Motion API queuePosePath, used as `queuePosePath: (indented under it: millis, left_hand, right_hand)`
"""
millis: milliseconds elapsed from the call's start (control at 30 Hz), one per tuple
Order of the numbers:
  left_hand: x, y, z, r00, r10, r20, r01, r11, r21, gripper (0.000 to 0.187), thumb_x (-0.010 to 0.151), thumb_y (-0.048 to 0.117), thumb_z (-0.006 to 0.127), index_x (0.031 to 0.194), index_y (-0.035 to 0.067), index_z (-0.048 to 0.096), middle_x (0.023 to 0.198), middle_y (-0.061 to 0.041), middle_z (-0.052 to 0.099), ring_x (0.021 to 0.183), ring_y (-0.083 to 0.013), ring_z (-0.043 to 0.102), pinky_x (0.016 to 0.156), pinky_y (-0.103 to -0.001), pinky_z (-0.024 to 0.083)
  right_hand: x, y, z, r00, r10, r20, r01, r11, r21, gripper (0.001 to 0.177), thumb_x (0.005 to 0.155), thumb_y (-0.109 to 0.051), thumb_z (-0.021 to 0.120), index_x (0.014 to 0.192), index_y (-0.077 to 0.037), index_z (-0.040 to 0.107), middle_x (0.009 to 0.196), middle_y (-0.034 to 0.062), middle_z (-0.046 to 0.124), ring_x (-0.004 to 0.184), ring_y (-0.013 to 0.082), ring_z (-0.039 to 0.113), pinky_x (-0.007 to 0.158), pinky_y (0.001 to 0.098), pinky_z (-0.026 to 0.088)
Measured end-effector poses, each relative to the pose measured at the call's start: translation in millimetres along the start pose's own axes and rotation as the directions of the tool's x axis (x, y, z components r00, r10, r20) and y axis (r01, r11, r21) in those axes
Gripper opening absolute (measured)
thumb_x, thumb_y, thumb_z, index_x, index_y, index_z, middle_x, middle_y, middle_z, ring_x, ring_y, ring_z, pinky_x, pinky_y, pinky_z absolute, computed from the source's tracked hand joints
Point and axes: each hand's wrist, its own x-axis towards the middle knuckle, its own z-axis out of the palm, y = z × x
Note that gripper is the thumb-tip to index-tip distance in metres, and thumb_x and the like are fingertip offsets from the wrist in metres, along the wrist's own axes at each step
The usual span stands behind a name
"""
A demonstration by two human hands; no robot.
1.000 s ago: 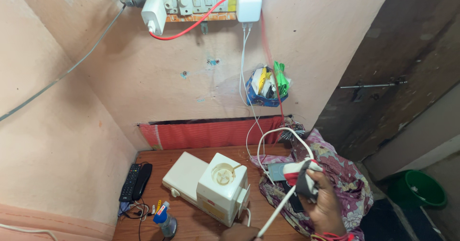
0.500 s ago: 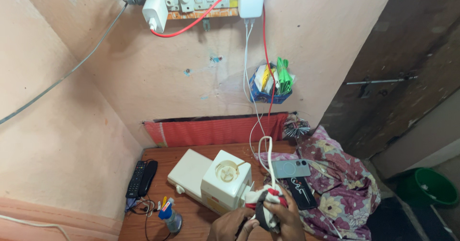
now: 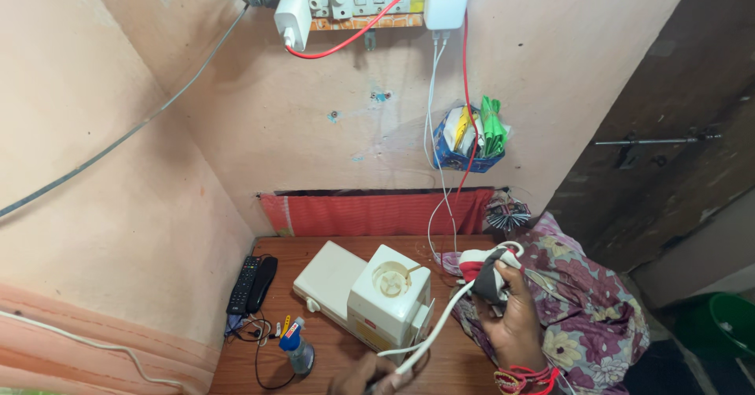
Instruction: The person wipes the exterior of a white humidifier and its power cord with a cloth. They spray the device with a cleaning solution and continue wiping the body and cord, then place the device back on the table.
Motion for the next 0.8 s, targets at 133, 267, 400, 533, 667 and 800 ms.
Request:
queuePosePath:
  millis: [133,267,400,533,667,800]
  left_hand:
    - [16.3,63.9,-29.8,0.979,0.198,-0.046,-0.198,0.980,0.011,0.027,0.089,0.021,0.072,0.111,0.006,0.071,0.095,-0.016,0.079,0.090,-0.0241,0.082,0.079,-0.039,0.063]
    - [28.6,99.8,-21.0,0.941,0.339,-0.023,-0.334,0.935,0.115,0.029,0.091,0.015,0.073,0.117,0.003,0.072,0.094,-0.018,0.075,0.086,-0.0293,0.076,0.075,-0.042,0.059]
    - [37.5,109.5,-22.7,0.901,0.409,-0.144,-0.387,0.908,0.158,0.018,0.093,0.013,0.070,0.107,0.003,0.075,0.087,-0.015,0.075,0.081,-0.0303,0.076,0.071,-0.041,0.057]
    - [38.3,118.0,-40.2,0.890,0.448,-0.083,-0.442,0.894,0.079,0.016,0.094,0.011,0.069,0.107,0.003,0.076,0.089,-0.015,0.075,0.083,-0.0300,0.076,0.073,-0.041,0.057]
    - [35.4,127.0,-38.8,0.885,0.461,-0.061,-0.452,0.883,0.125,0.015,0.092,0.012,0.072,0.102,0.002,0.075,0.082,-0.015,0.071,0.079,-0.0301,0.074,0.071,-0.042,0.056]
    - [36.3,121.7,-39.8,0.841,0.529,-0.113,-0.509,0.845,0.163,0.011,0.089,0.011,0.074,0.095,0.002,0.073,0.082,-0.015,0.071,0.080,-0.0316,0.073,0.071,-0.042,0.057]
  right_hand:
    - [-21.2,-8.2,11.6,0.989,-0.142,0.046,0.143,0.990,-0.007,0.021,0.085,-0.018,0.073,0.105,-0.016,0.068,0.090,-0.0030,0.070,0.077,0.0106,0.070,0.067,0.0297,0.059]
    - [-27.0,-9.3,15.4,0.970,-0.221,0.097,0.213,0.973,0.088,0.021,0.087,-0.019,0.072,0.107,-0.015,0.066,0.092,-0.0041,0.069,0.080,0.0094,0.070,0.071,0.0297,0.061]
    - [-27.3,-4.8,-1.5,0.940,-0.212,0.266,0.182,0.974,0.131,0.027,0.092,-0.013,0.072,0.117,-0.010,0.062,0.102,0.0008,0.066,0.085,0.0125,0.069,0.077,0.0297,0.060]
    - [-43.9,20.2,1.7,0.967,-0.063,0.247,0.101,0.984,-0.145,0.046,0.075,-0.006,0.069,0.120,-0.007,0.058,0.101,0.0105,0.069,0.086,0.0221,0.073,0.077,0.0386,0.063]
    - [-69.0,32.1,17.9,0.859,0.094,0.503,0.024,0.974,-0.224,0.056,0.072,-0.006,0.071,0.124,0.004,0.055,0.099,0.0171,0.071,0.092,0.0258,0.075,0.084,0.0408,0.063]
    - [-75.0,29.1,30.8,0.843,0.184,0.505,0.077,0.889,-0.452,0.063,0.069,0.000,0.077,0.128,0.000,0.056,0.102,0.0106,0.070,0.094,0.0170,0.070,0.085,0.0352,0.058]
